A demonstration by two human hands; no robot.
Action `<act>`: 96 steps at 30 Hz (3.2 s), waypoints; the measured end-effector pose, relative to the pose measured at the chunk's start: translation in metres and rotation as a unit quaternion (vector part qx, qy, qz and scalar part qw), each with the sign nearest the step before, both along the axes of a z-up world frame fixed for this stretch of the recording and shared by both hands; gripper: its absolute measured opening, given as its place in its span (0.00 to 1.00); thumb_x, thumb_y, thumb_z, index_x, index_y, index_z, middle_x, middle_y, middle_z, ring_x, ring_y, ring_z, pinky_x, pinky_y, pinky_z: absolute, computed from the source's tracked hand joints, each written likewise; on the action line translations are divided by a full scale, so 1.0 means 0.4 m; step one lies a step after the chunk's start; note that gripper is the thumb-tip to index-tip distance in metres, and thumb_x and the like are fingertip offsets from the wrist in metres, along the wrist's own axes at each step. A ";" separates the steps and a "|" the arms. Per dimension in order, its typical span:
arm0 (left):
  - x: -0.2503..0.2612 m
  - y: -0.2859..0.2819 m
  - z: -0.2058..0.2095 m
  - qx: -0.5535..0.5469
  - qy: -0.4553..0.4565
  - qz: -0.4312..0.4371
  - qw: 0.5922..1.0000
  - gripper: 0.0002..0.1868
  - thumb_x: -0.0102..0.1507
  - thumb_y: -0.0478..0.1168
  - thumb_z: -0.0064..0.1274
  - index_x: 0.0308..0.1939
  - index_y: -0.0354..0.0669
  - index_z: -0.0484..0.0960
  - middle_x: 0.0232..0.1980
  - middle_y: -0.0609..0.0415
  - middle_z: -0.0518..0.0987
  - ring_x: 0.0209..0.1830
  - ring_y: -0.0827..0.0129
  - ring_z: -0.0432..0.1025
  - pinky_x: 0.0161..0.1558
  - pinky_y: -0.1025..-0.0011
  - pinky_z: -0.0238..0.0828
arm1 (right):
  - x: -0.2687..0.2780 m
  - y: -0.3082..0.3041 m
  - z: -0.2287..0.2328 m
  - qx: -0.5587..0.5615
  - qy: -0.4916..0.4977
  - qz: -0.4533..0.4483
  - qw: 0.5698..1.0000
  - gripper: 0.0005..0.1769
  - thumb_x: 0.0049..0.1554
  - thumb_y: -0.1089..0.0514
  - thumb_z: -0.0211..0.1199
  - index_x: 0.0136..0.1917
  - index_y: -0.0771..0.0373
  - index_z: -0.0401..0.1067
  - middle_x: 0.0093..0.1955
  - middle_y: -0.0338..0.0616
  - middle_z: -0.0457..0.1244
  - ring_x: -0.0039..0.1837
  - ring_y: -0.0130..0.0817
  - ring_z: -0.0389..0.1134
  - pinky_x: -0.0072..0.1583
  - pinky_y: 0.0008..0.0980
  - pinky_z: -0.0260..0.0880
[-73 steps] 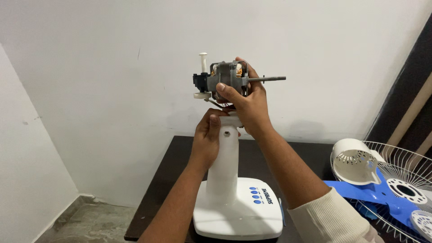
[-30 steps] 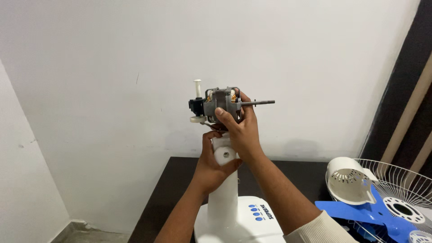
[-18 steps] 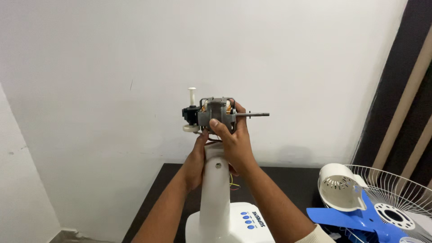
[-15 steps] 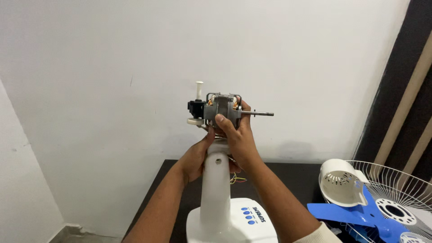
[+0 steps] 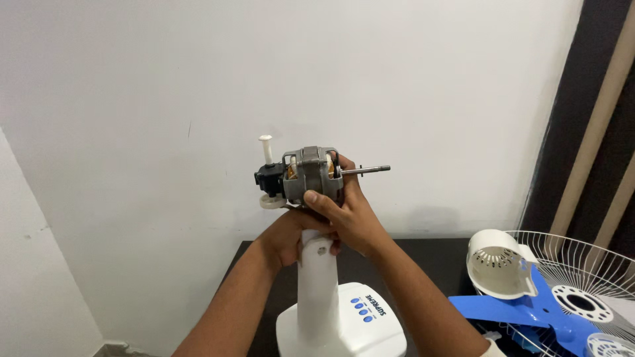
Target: The person assembles an electric fan by attaching the motor to the fan stand and securing it with a screw. They handle the motor, stand, and screwdriver while seated on the floor.
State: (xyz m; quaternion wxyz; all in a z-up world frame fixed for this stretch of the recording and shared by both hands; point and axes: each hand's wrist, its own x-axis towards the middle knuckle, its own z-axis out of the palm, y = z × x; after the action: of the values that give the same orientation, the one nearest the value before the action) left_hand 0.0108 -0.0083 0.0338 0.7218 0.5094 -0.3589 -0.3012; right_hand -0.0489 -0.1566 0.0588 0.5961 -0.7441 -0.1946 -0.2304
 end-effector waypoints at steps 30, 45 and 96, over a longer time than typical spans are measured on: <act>-0.056 -0.009 0.026 -0.085 -0.036 0.035 0.995 0.10 0.59 0.35 0.59 0.43 0.38 0.78 0.32 0.48 0.77 0.31 0.57 0.76 0.37 0.61 0.76 | -0.161 0.090 -0.336 -0.016 0.151 -0.105 0.983 0.44 0.42 0.39 0.72 0.64 0.59 0.58 0.48 0.55 0.71 0.52 0.49 0.76 0.55 0.41 0.75; -0.044 -0.010 0.002 -0.122 -0.035 -0.005 0.992 0.12 0.61 0.35 0.59 0.46 0.35 0.77 0.32 0.46 0.76 0.29 0.56 0.75 0.35 0.61 0.76 | -0.161 0.091 -0.352 -0.007 0.145 -0.116 0.983 0.43 0.41 0.38 0.73 0.61 0.61 0.60 0.48 0.55 0.72 0.52 0.49 0.77 0.55 0.42 0.75; -0.062 -0.003 0.025 -0.100 -0.014 0.000 0.995 0.11 0.56 0.35 0.60 0.40 0.37 0.79 0.28 0.49 0.75 0.27 0.61 0.73 0.31 0.66 0.74 | -0.469 -0.312 -0.539 -0.275 0.261 -0.536 0.754 0.13 0.57 0.50 0.63 0.50 0.58 0.79 0.49 0.43 0.67 0.57 0.41 0.68 0.62 0.41 0.68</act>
State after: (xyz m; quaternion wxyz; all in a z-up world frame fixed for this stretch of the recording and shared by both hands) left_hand -0.0139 -0.0096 0.0438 0.7643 0.4386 -0.3971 -0.2564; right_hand -0.2365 -0.2813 -0.1567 0.1722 -0.8895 0.3443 -0.2459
